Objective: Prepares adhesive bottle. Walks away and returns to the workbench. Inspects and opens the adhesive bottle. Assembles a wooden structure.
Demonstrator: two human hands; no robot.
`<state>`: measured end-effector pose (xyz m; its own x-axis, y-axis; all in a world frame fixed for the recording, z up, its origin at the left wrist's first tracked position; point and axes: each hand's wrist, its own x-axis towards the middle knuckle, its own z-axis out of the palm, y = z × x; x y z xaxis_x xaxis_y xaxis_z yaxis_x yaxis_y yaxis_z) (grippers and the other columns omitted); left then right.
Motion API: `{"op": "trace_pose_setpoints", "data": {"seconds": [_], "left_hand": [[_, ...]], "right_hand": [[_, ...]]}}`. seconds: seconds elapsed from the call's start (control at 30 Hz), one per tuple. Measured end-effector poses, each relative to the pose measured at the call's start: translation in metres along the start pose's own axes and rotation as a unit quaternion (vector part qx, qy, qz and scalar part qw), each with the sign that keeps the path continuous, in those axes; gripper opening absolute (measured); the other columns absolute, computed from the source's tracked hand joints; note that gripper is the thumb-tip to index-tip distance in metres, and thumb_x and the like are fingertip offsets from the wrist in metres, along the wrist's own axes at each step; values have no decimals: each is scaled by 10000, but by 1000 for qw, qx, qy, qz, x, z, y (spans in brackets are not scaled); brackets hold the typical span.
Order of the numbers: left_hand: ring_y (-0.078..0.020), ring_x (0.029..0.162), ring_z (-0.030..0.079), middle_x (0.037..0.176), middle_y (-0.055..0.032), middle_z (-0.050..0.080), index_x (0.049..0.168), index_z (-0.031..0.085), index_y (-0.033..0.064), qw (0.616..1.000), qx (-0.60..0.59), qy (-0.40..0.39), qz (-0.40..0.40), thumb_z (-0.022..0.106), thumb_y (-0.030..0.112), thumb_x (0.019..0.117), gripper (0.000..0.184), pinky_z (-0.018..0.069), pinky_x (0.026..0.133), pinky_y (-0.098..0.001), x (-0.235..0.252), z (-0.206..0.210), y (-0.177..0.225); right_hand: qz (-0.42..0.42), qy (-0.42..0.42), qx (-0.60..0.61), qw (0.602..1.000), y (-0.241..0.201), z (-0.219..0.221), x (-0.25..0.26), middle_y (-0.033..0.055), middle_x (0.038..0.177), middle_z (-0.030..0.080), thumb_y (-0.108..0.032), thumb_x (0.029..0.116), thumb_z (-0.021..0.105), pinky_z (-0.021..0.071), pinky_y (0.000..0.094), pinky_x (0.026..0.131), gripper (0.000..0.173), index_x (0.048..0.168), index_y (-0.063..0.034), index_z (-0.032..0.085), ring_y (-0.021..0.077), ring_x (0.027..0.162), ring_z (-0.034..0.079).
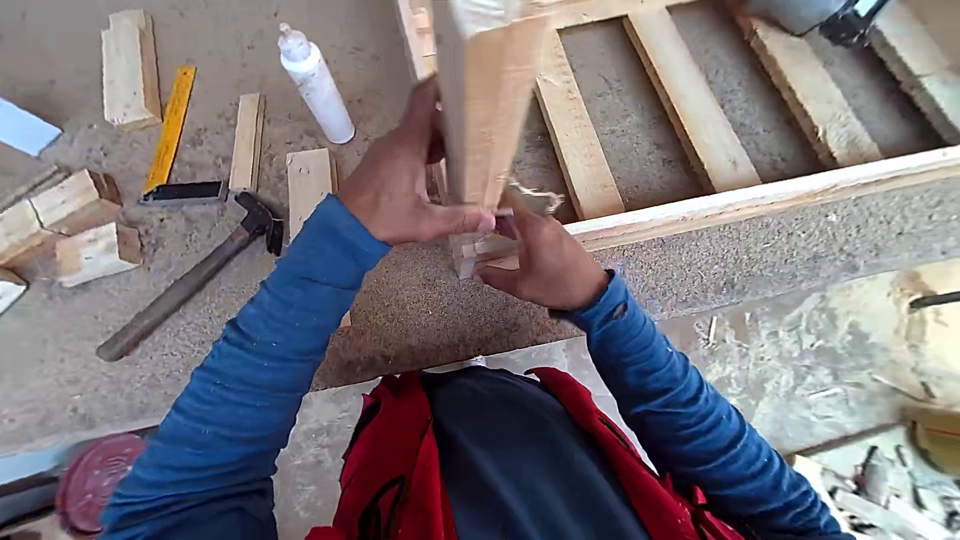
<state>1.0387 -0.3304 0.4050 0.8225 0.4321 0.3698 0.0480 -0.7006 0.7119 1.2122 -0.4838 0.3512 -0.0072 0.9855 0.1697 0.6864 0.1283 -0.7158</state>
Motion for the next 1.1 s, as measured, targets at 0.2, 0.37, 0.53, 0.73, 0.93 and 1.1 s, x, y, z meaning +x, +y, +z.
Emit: {"op": "trace_pose_setpoints", "data": {"seconds": [0.2, 0.37, 0.53, 0.73, 0.93, 1.1], "left_hand": [[-246, 1311, 585, 1481, -131, 538, 1563, 359, 131, 978, 59, 87, -178, 739, 552, 871, 895, 532, 1065, -454, -118, -92, -42], [-484, 1298, 524, 1415, -248, 541, 1449, 520, 108, 910, 280, 110, -284, 645, 665, 888, 801, 417, 1033, -725, -280, -162, -137], [-589, 1276, 477, 1427, -335, 473, 1520, 413, 128, 899, 280, 89, -325, 699, 623, 766, 946, 381, 1002, -786, -369, -158, -208], [-575, 1277, 487, 1435, -331, 459, 1510, 415, 133, 906, 251, 138, -313, 533, 646, 898, 808, 396, 996, -770, -377, -150, -223], [-656, 1143, 531, 1295, -399, 532, 1477, 463, 26, 881, 305, 61, -355, 608, 307, 990, 580, 432, 847, -821, -353, -164, -165], [-471, 913, 707, 1145, -248, 700, 1502, 486, 118, 847, 218, 59, -481, 607, 287, 992, 552, 545, 749, -708, -352, -150, -96]], "right_hand": [[57, 36, -9, 998, -12, 14, 2, 46, 1242, 710, -279, 683, 942, 592, 424, 1019, 945, 1458, -64, 446, 147, 1145, 695], [120, 66, -33, 990, -28, 18, 13, 13, 1124, 744, -336, 640, 961, 618, 417, 964, 810, 1296, -84, 559, 137, 1068, 721], [169, 114, 36, 978, -44, 29, 21, 72, 1144, 740, -151, 644, 969, 635, 432, 955, 737, 1264, -29, 591, 200, 1081, 725], [179, 138, 141, 964, -66, 32, 21, 104, 1152, 727, -38, 747, 864, 618, 424, 952, 659, 1316, 6, 536, 221, 1056, 721], [111, 319, 81, 938, -122, 10, 39, 41, 1202, 684, -331, 723, 932, 647, 429, 884, 956, 1445, -54, 370, 187, 1055, 712], [141, 378, -14, 915, -110, 13, 51, 3, 1233, 702, -357, 824, 874, 620, 380, 963, 740, 1390, -74, 491, 136, 1097, 712]]}}
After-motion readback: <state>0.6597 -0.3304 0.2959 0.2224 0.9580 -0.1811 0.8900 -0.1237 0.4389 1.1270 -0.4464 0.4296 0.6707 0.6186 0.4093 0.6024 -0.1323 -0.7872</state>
